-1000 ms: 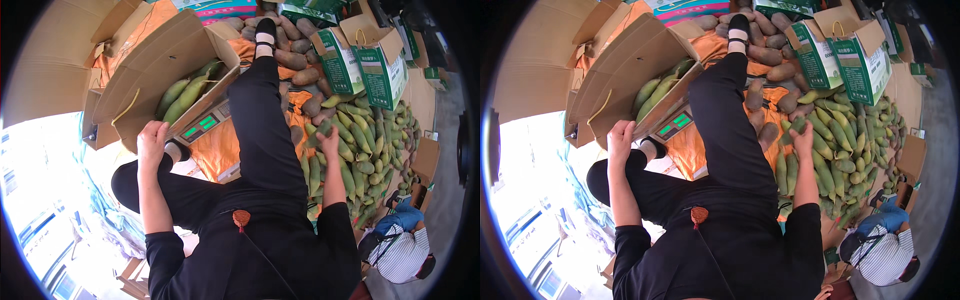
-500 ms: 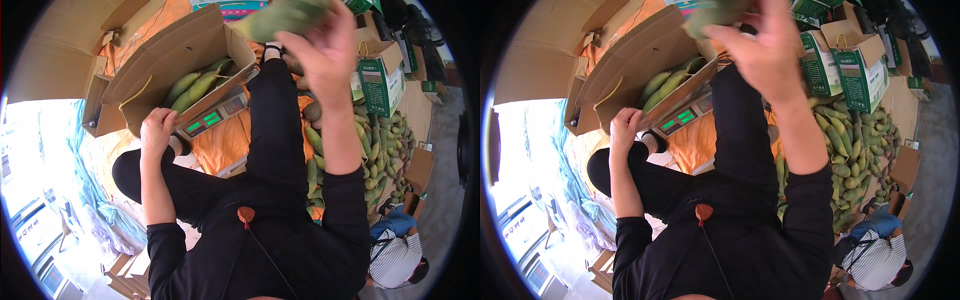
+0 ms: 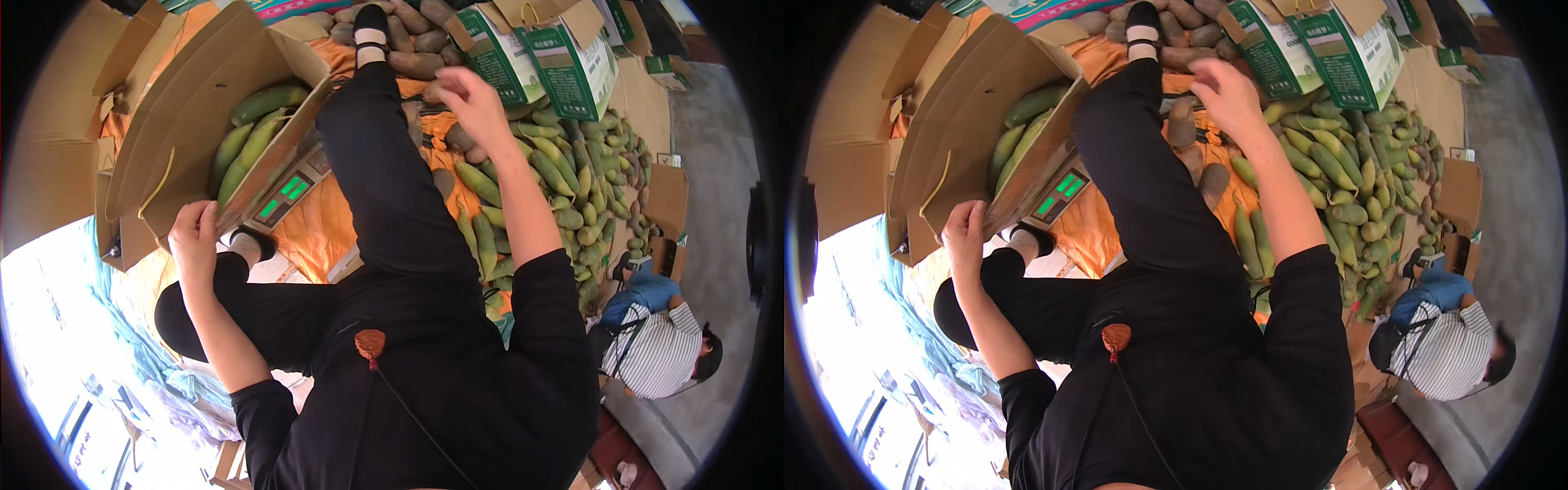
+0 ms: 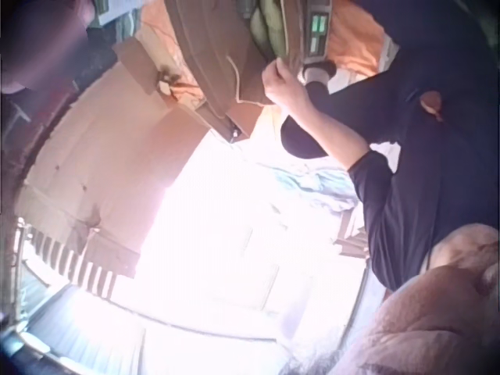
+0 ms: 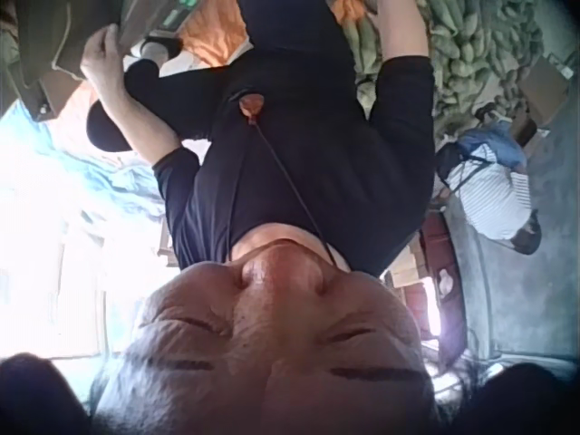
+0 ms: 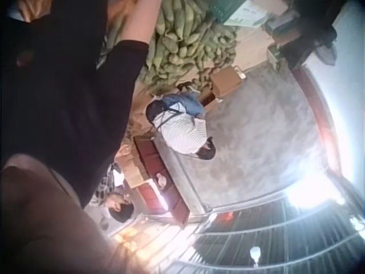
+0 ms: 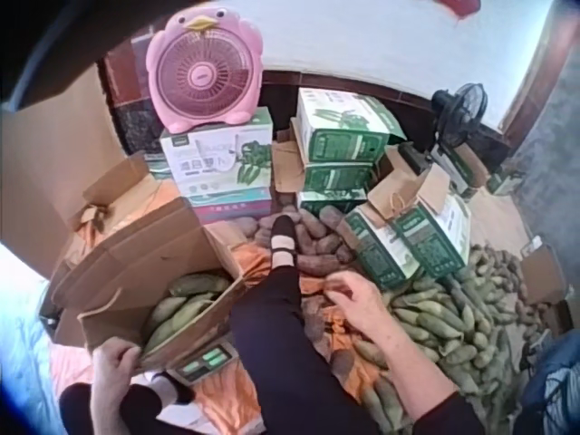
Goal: Sort vegetables from a pile and pack them into cardboard boxes while weighing them on a digital scale.
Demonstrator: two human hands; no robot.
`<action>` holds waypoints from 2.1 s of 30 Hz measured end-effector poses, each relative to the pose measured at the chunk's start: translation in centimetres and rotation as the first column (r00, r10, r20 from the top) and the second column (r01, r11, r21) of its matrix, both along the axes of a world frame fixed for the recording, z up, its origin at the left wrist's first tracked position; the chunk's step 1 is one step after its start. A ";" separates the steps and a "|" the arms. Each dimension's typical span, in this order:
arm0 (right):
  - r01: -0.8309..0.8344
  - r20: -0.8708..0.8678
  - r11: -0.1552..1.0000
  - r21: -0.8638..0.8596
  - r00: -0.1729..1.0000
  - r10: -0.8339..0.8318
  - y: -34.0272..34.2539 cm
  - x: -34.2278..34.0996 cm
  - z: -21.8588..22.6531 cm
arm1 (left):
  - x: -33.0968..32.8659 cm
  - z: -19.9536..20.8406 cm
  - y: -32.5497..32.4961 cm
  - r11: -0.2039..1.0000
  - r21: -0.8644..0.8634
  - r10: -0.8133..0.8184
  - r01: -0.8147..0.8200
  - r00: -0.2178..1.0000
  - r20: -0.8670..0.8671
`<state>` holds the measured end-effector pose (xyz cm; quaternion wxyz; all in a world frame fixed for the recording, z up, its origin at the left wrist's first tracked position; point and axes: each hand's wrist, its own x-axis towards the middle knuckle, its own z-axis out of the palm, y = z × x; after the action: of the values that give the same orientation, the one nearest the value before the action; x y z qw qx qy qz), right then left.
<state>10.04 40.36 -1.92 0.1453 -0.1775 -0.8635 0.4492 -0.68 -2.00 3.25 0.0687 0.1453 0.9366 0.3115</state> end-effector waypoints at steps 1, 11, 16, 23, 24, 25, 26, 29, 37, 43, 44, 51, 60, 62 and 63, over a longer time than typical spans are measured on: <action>0.042 0.094 0.998 0.050 0.994 -0.047 1.3 2.3 -2.4 | -0.1 -0.2 -0.1 1.000 -0.010 0.007 -0.007 1.000 -0.021; 0.127 0.720 0.989 0.069 0.680 -0.138 1.7 22.4 -24.1 | -1.2 -1.6 -3.2 0.971 -0.008 0.231 -0.238 0.950 -0.212; 0.381 0.794 0.924 -0.033 0.572 -0.207 1.4 29.0 -29.8 | -2.4 -2.0 -2.7 0.947 0.008 0.303 -0.320 0.889 -0.342; 0.352 0.816 0.929 0.113 0.500 -0.289 1.0 29.2 -26.7 | -2.5 -2.2 -5.2 0.821 0.285 0.548 -0.494 0.822 -0.154; 0.349 0.816 0.930 0.113 0.501 -0.287 1.1 29.2 -26.2 | -2.6 -2.5 -5.5 0.788 0.352 0.562 -0.506 0.824 -0.075; 0.351 0.825 0.925 0.148 0.471 -0.311 1.4 29.2 -25.7 | -2.6 -2.8 -5.7 0.787 0.351 0.564 -0.508 0.822 -0.076; 0.359 0.832 0.914 0.190 0.436 -0.344 2.1 29.7 -25.5 | -2.8 -3.2 -5.5 0.793 0.341 0.557 -0.505 0.827 -0.071; 0.383 0.854 0.909 0.165 0.405 -0.326 3.1 31.0 -25.1 | -3.2 -4.0 -5.5 0.805 0.334 0.541 -0.491 0.838 -0.072; 0.328 0.922 0.926 0.185 0.269 -0.279 2.4 30.0 -24.0 | -4.4 -5.3 -9.0 0.820 0.338 0.505 -0.462 0.862 -0.047; 0.489 0.933 0.864 0.121 0.240 -0.266 1.2 30.7 -22.8 | -4.0 -5.3 -6.4 0.845 0.206 0.517 -0.493 0.853 -0.077; 0.435 0.943 0.886 0.162 0.197 -0.269 1.2 30.5 -22.6 | -3.9 -5.2 -6.2 0.847 0.204 0.515 -0.491 0.854 -0.079; 0.254 0.936 0.936 0.243 0.193 -0.295 -0.2 29.0 -23.5 | -3.3 -4.2 -6.2 0.870 -0.009 0.475 -0.493 0.843 -0.253; 0.258 0.826 0.906 0.336 0.381 -0.415 -2.0 28.8 -21.6 | -3.0 -4.9 -4.5 0.880 0.003 0.451 -0.475 0.833 -0.320; 0.293 0.799 0.929 0.224 0.490 -0.347 -1.2 26.8 -20.2 | -2.9 -4.8 -4.6 0.867 0.057 0.484 -0.494 0.812 -0.325; 0.331 0.763 0.936 0.118 0.573 -0.299 -0.8 26.0 -19.2 | -2.9 -4.6 -4.3 0.872 0.041 0.471 -0.488 0.812 -0.345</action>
<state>36.06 39.58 -21.13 -0.1628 -0.5051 -0.7877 0.3130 -3.62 -6.33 -1.38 -0.1733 -0.0450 0.9475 0.2650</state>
